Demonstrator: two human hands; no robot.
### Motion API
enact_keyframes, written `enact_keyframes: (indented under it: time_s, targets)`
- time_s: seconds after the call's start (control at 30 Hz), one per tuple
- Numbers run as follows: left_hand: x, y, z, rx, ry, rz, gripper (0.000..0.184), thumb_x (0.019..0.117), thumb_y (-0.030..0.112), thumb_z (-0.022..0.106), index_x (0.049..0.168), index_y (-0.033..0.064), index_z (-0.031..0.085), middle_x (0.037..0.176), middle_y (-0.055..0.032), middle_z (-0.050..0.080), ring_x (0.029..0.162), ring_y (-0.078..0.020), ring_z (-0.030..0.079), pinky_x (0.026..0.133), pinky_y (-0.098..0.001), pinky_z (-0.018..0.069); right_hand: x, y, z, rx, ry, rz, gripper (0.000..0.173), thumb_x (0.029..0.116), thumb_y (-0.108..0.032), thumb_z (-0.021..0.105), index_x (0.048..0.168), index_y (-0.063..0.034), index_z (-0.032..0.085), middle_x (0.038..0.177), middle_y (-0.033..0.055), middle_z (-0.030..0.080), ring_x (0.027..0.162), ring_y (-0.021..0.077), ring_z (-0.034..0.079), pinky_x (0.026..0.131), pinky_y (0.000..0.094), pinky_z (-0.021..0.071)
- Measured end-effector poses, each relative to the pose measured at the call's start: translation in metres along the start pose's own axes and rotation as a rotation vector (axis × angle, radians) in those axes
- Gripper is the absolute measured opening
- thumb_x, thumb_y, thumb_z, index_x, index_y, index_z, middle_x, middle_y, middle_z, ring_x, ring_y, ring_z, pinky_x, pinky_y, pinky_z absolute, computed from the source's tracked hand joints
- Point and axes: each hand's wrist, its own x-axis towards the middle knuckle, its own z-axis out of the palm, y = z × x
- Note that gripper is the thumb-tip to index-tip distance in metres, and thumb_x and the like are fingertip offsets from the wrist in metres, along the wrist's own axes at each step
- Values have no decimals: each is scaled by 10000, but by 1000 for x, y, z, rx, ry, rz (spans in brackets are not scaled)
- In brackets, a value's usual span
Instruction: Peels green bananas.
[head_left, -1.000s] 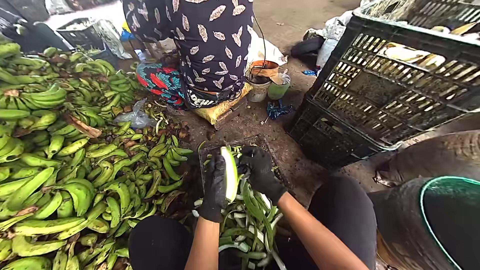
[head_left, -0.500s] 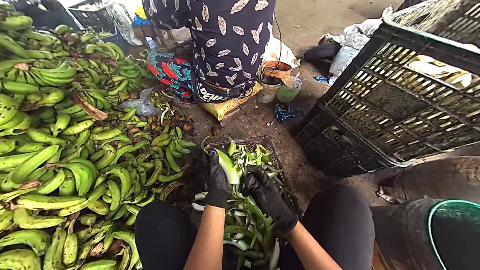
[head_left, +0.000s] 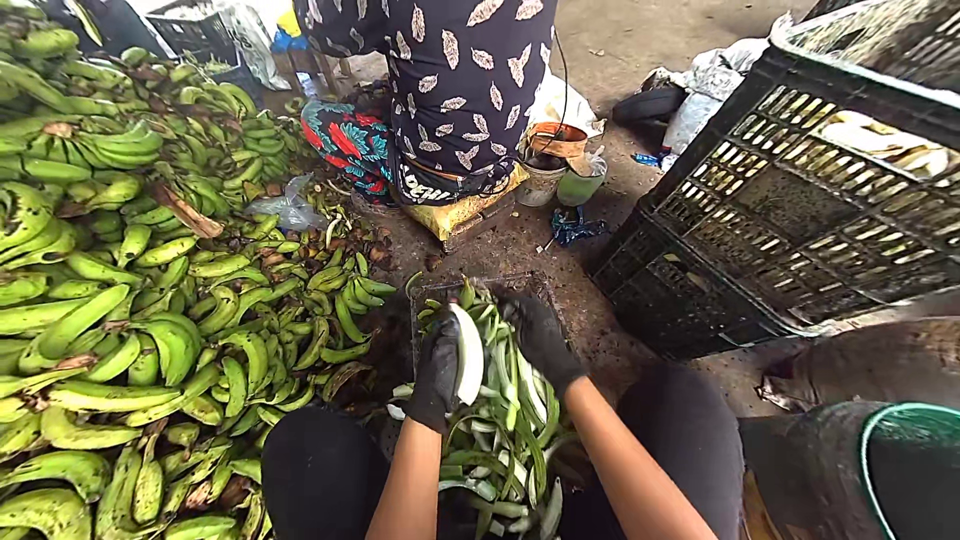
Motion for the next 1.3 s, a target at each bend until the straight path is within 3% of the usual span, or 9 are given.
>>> enact_keyframes:
  time_s: [0.17, 0.27, 0.37, 0.5, 0.6, 0.83, 1.0, 1.13, 1.3]
  targets:
    - [26, -8, 11, -494, 338, 146, 389, 1126, 288, 241, 1212, 19, 509, 908, -83, 622, 769, -146, 649, 696, -327, 593, -70, -18, 52, -24, 335, -255, 463, 1042, -430, 446, 1173, -115, 758, 1097, 180, 719, 962, 369, 697, 815, 567, 546]
    - [5, -1, 5, 38, 61, 192, 420, 1099, 176, 342, 1357, -104, 520, 1247, -193, 613, 1122, -134, 594, 1018, -283, 469, -25, -16, 23, 23, 129, -157, 358, 1028, -167, 469, 1254, -32, 711, 1179, 236, 698, 1056, 420, 682, 903, 616, 518]
    - [-1, 4, -7, 195, -241, 164, 511, 1073, 297, 372, 1418, -51, 515, 1324, -134, 624, 1178, -73, 589, 1051, -253, 459, 19, 3, 2, 97, -68, 12, 390, 1078, -230, 403, 1318, -71, 667, 1244, 164, 686, 1163, 286, 651, 1038, 496, 485]
    - [17, 2, -1, -456, 16, -83, 448, 1129, 325, 225, 1169, 24, 556, 845, -90, 661, 662, -155, 657, 583, -299, 582, -30, -7, 22, 71, 187, -185, 391, 1052, -249, 438, 1251, -65, 720, 1116, 190, 711, 1007, 340, 691, 870, 543, 545]
    - [24, 10, 6, -740, 139, -154, 475, 1123, 384, 211, 957, 73, 529, 656, -34, 605, 519, -118, 621, 472, -250, 549, -70, -20, 47, -67, 372, -315, 454, 1055, -452, 422, 1114, -160, 763, 1072, 145, 720, 952, 323, 693, 830, 522, 543]
    - [9, -1, -15, -343, -174, 8, 403, 1097, 211, 332, 1361, 0, 551, 1107, -98, 685, 928, -126, 674, 822, -289, 582, 5, -13, 8, 76, 46, -10, 397, 1064, -249, 412, 1277, -60, 689, 1193, 197, 686, 1092, 329, 666, 974, 520, 514]
    - [23, 3, -13, -596, -75, -133, 394, 1121, 282, 286, 1124, 39, 595, 792, -69, 666, 629, -135, 655, 550, -274, 575, -70, -17, 41, -13, 281, -349, 375, 1048, -368, 463, 1160, -172, 763, 1067, 144, 728, 941, 310, 704, 815, 522, 559]
    - [10, 2, -5, -491, -119, -132, 335, 1105, 151, 319, 1185, -8, 603, 886, -82, 688, 746, -125, 676, 669, -269, 590, -42, -13, 41, -12, 410, -302, 289, 1018, -252, 538, 1078, -83, 764, 1035, 198, 715, 943, 357, 698, 842, 558, 547]
    - [6, 4, -8, -562, -136, -33, 317, 1083, 134, 329, 1216, 22, 594, 928, -60, 698, 775, -98, 681, 686, -239, 588, 4, 4, -1, 591, 311, -58, 418, 1037, -265, 508, 1266, 77, 582, 998, 26, 663, 872, 24, 635, 828, 233, 561]
